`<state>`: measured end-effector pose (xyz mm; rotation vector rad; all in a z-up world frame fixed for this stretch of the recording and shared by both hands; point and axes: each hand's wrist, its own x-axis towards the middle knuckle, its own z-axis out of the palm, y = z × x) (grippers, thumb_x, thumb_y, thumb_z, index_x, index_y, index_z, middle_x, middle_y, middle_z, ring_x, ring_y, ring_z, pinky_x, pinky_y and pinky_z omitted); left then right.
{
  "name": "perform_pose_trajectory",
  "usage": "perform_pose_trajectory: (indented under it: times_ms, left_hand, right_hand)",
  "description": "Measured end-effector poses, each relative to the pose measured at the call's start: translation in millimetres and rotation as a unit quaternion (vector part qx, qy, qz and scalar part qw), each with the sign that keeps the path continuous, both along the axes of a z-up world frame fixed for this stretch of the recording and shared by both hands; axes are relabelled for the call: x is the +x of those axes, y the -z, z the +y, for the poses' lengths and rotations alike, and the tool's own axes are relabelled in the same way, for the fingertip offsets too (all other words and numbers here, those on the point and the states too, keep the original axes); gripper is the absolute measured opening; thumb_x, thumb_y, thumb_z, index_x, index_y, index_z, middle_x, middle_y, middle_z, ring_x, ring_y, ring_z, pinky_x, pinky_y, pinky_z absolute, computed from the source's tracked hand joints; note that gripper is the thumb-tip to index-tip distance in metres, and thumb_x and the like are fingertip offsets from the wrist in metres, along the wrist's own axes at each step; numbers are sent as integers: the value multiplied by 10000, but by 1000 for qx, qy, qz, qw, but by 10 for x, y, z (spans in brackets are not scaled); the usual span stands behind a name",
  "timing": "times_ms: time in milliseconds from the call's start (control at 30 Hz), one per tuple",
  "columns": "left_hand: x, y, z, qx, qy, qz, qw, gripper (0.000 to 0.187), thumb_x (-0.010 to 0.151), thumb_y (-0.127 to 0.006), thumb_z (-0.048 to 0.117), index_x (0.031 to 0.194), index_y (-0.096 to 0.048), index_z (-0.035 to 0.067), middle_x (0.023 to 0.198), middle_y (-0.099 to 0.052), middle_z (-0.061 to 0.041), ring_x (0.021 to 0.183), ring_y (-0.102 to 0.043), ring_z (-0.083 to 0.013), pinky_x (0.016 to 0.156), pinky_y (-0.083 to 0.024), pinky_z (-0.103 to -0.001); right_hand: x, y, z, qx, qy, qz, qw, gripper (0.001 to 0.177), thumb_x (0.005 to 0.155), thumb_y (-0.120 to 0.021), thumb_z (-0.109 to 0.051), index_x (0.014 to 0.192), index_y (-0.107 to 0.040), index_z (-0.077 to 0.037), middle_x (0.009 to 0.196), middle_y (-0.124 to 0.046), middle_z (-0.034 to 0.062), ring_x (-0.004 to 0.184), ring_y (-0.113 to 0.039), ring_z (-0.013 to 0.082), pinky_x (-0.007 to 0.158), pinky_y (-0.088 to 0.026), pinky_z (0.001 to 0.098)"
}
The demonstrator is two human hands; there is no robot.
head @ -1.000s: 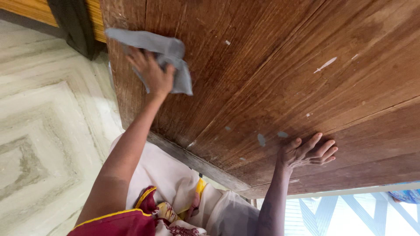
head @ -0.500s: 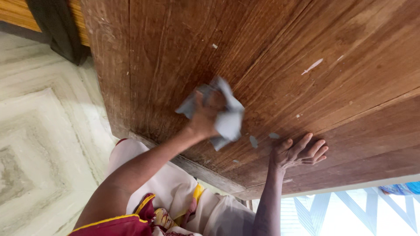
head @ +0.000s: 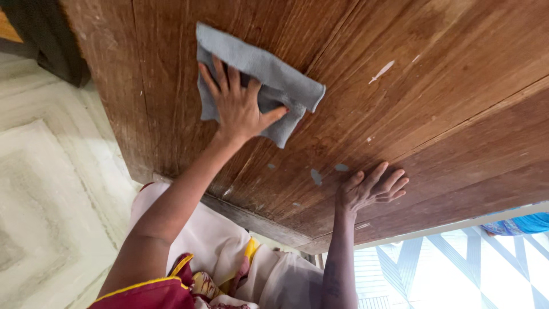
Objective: The person wipes a wooden door with a cloth, cleaning the door surface and around the metal handle.
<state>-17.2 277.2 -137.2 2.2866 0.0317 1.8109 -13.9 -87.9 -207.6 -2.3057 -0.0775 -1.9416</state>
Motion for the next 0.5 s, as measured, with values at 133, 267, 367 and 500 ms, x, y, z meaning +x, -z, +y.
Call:
perform_pose_trajectory:
  times_ms: [133, 267, 367, 500]
  left_hand:
    - [11, 293, -453, 9, 85, 70, 994, 1163, 760, -528, 987, 1621, -82, 345, 1669, 110, -162, 1525, 82, -452, 1148, 53, -802]
    - [-76, 786, -1171, 184, 178, 242, 936, 1005, 850, -456, 899, 1610, -166, 309, 1694, -28, -116, 1549, -7, -377, 1141, -34, -799]
    - [-134, 1112, -1458, 293, 144, 167, 930, 818, 908, -453, 844, 1561, -306, 375, 1717, -80, -35, 1590, 20, -268, 1192, -41, -750]
    - [-134, 693, -1255, 235, 230, 220, 918, 804, 933, -544, 744, 1616, -406, 343, 1723, -175, -95, 1589, -27, -347, 1201, -52, -691]
  right_hand:
    - [19, 17, 21, 9, 2, -5, 1000, 591, 1132, -294, -476, 1591, -428, -128, 1681, -210, 179, 1584, -148, 412, 1282, -88, 673]
    - [99, -25, 23, 8, -4, -39, 999, 604, 1110, -278, -480, 1576, -447, -136, 1669, -237, 166, 1577, -168, 389, 1284, -96, 661]
    - [-9, 19, 22, 7, -13, -11, 1000, 592, 1144, -284, -477, 1592, -432, -120, 1675, -217, 187, 1589, -141, 398, 1292, -81, 652]
    - [32, 7, -1, 8, -8, -15, 1000, 589, 1129, -295, -484, 1586, -441, -143, 1680, -217, 163, 1591, -132, 380, 1296, -70, 645]
